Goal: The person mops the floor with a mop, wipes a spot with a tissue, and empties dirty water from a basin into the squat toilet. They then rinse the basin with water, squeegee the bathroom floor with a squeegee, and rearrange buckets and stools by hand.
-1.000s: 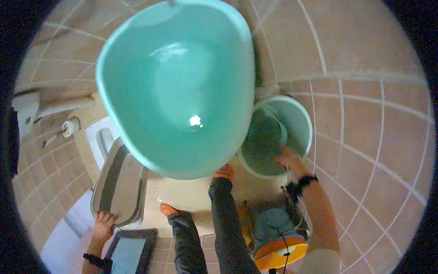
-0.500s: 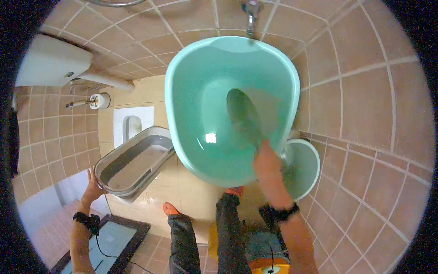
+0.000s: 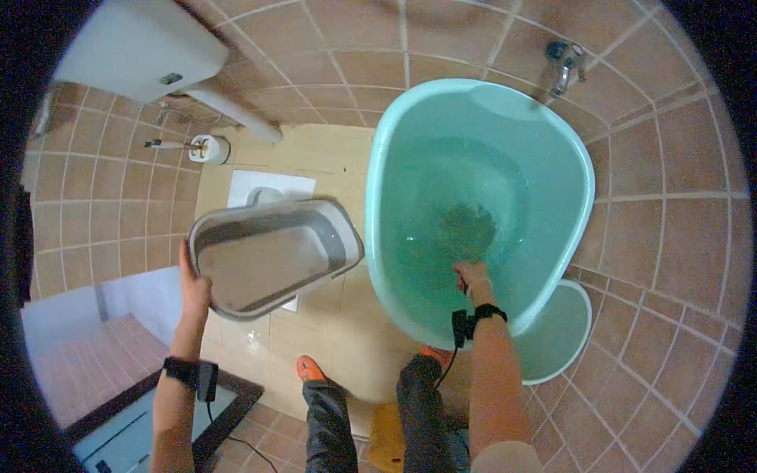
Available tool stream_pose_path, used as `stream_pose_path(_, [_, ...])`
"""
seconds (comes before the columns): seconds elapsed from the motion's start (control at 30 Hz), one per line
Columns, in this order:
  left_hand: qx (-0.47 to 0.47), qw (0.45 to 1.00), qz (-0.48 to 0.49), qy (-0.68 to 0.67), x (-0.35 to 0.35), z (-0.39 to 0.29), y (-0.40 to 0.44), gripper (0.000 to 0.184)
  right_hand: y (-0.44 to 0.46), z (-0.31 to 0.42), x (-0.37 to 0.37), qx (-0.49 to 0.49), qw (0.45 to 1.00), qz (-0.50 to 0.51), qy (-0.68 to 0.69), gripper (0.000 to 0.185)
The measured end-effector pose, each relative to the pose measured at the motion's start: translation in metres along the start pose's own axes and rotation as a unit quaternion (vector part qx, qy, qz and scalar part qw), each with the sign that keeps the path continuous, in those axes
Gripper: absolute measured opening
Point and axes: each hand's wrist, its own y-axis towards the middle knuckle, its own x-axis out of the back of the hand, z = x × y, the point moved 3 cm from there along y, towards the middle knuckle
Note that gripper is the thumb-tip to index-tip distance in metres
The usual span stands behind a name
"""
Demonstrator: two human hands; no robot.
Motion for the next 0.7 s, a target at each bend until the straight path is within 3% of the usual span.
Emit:
stream_pose_path(0.07, [-0.039,0.999,-0.016,-0.002,-0.008,-0.011,0.019,0.078,-0.047,0.012,0.006,0.028,0.986,-0.054,0.153,0.016])
stream_pose_path(0.17, [-0.084,0.996,-0.012,-0.003,-0.015,-0.033,0.040,0.073,-0.084,0.021,0.024,0.092,0.985,-0.052,0.138,0.016])
stream_pose_path(0.37, [-0.175,0.967,-0.048,0.180,-0.039,-0.066,0.075,0.063,-0.206,0.131,0.032,0.239,0.965,-0.078,-0.073,0.025])
stream_pose_path(0.43, [-0.156,0.969,-0.059,0.182,-0.045,-0.071,0.085,0.061,-0.241,0.176,0.020,0.316,0.938,-0.084,-0.113,0.031])
stream_pose_path(0.6, [-0.149,0.968,-0.065,0.191,-0.051,-0.065,0.104,0.056,-0.293,0.267,-0.045,0.359,0.919,-0.039,-0.161,0.034])
stream_pose_path(0.7, [-0.168,0.964,-0.077,0.190,-0.045,-0.061,0.110,0.052,-0.299,0.304,-0.092,0.432,0.873,-0.086,-0.209,0.035])
